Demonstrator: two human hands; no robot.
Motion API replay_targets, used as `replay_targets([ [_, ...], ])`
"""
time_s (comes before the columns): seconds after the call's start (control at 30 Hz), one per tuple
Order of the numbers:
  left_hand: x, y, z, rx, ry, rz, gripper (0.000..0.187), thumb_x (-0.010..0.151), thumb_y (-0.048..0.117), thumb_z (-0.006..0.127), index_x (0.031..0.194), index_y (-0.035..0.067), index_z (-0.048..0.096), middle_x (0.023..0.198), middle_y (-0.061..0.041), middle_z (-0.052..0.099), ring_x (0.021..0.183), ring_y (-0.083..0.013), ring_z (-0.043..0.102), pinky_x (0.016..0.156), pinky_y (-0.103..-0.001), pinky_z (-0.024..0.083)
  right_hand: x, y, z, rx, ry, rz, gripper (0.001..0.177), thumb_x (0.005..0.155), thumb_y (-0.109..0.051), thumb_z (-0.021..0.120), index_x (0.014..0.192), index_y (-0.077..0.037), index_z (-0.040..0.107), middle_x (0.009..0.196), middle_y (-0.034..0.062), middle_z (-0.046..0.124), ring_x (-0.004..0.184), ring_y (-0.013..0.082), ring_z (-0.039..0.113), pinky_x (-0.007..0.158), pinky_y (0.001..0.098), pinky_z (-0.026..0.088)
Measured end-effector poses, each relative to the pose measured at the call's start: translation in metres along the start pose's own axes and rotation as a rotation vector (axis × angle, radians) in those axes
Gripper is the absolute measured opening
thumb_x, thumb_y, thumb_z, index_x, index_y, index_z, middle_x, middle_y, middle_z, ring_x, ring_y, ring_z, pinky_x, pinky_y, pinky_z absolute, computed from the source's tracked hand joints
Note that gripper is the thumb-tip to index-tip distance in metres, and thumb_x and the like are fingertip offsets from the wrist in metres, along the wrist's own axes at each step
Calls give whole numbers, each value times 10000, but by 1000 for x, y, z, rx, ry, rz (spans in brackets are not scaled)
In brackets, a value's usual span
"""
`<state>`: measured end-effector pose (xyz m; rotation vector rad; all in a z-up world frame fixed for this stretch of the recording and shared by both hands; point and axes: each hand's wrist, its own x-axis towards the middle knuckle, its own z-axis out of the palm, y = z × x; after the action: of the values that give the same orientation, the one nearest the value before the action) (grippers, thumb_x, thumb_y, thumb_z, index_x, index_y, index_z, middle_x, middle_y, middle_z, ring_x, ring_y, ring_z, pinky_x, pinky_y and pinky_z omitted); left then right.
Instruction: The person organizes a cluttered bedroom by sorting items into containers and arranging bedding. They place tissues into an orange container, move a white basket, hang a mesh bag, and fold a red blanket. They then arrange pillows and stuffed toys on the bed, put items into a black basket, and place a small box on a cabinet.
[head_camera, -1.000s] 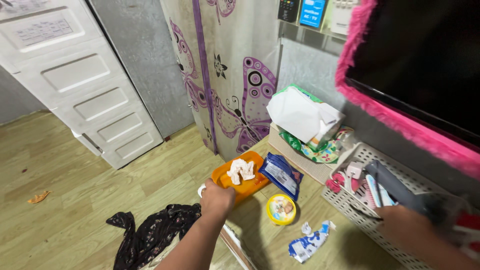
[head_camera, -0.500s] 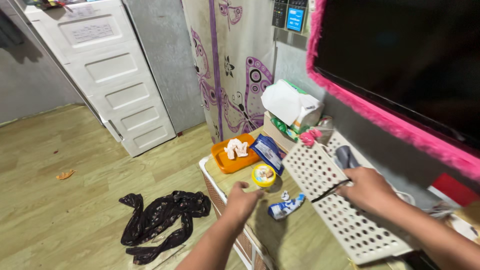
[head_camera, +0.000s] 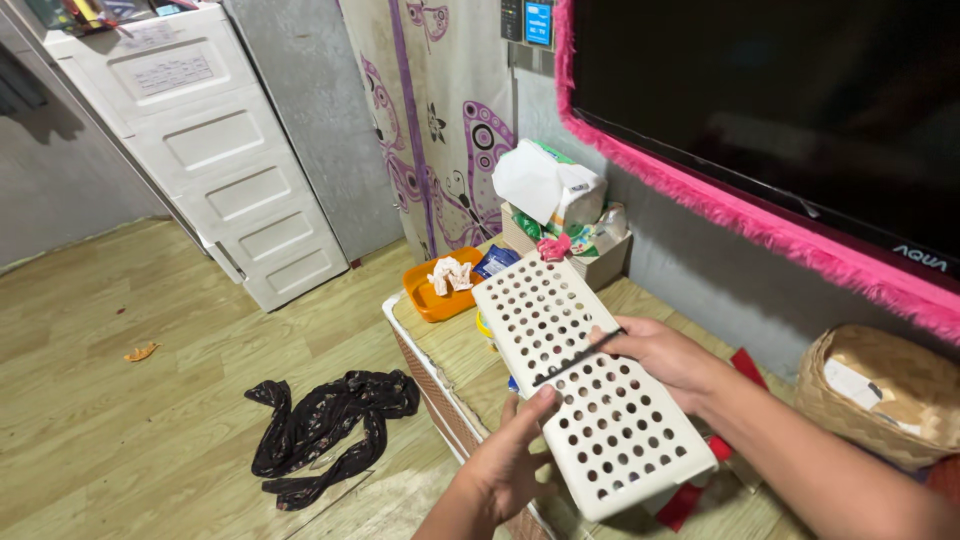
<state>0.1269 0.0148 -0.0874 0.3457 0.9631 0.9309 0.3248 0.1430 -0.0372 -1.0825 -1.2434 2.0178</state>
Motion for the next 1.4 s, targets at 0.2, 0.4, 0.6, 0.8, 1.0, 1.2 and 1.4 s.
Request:
replay_targets([
  [0.2, 16, 7, 14, 357, 107, 14, 1340, 646, 758, 692, 1633, 255, -61, 1661, -141, 319, 1530, -419, 289, 1173, -719, 118, 1, 47, -61, 358, 193, 164, 246, 921, -199, 634, 1126, -69, 667, 937, 107, 740, 759, 210, 734, 676, 409, 615],
  [0.4, 20, 4, 11, 567, 29, 26, 1283, 712, 770, 724, 1650, 166, 88, 1642, -238, 311, 1525, -405, 304, 1224, -623, 214, -1, 61, -93, 407, 464, 341, 343, 907, -216, 624, 1200, -39, 633, 992, 161, 746, 825, 268, 740, 726, 446, 632],
  [0.6, 10, -7, 13, 530, 82, -196, 1326, 677, 812, 635, 1639, 260, -92, 1670, -155, 289, 1509, -408, 339, 1135, -716, 304, -43, 60, -52, -80, 934, 46, 452, 914, -92, 683, 1295, -63, 442, 955, 198, 679, 774, 294, 704, 703, 478, 609],
  [0.8, 9, -17, 18, 359, 77, -254, 1361, 713, 751, 708, 1565, 253, -228, 1633, -157, 398, 1456, -409, 465, 1073, -728, 374, -65, 104, -29, -42, 1015, -72, 267, 983, -217, 643, 1087, 27, 676, 821, 131, 687, 655, 190, 597, 623, 357, 493],
  [1.0, -3, 0, 36, 423, 280, 135, 1012, 685, 469, 889, 1424, 4, 378, 1338, -198, 659, 1208, -310, 709, 997, -428, 580, -54, 88, -73, 222, 922, 60, 240, 1007, -182, 579, 1123, 14, 651, 878, 167, 737, 683, 263, 684, 621, 449, 562],
  [1.2, -10, 48, 48, 419, 200, 401, 819, 718, 316, 830, 1380, 12, 454, 1246, -191, 686, 1107, -280, 718, 932, -391, 584, -12, 49, -134, 333, 719, 88, 354, 1034, -245, 497, 1151, 47, 659, 953, 218, 755, 765, 292, 732, 714, 489, 607],
  [1.4, -10, 78, 46, 479, 184, 308, 896, 825, 424, 696, 1568, 124, 294, 1371, -173, 610, 1122, -274, 648, 876, -443, 525, -20, -20, -147, 278, 852, 199, 363, 1053, -317, 524, 1201, -5, 640, 1028, 192, 715, 856, 290, 691, 804, 529, 577],
])
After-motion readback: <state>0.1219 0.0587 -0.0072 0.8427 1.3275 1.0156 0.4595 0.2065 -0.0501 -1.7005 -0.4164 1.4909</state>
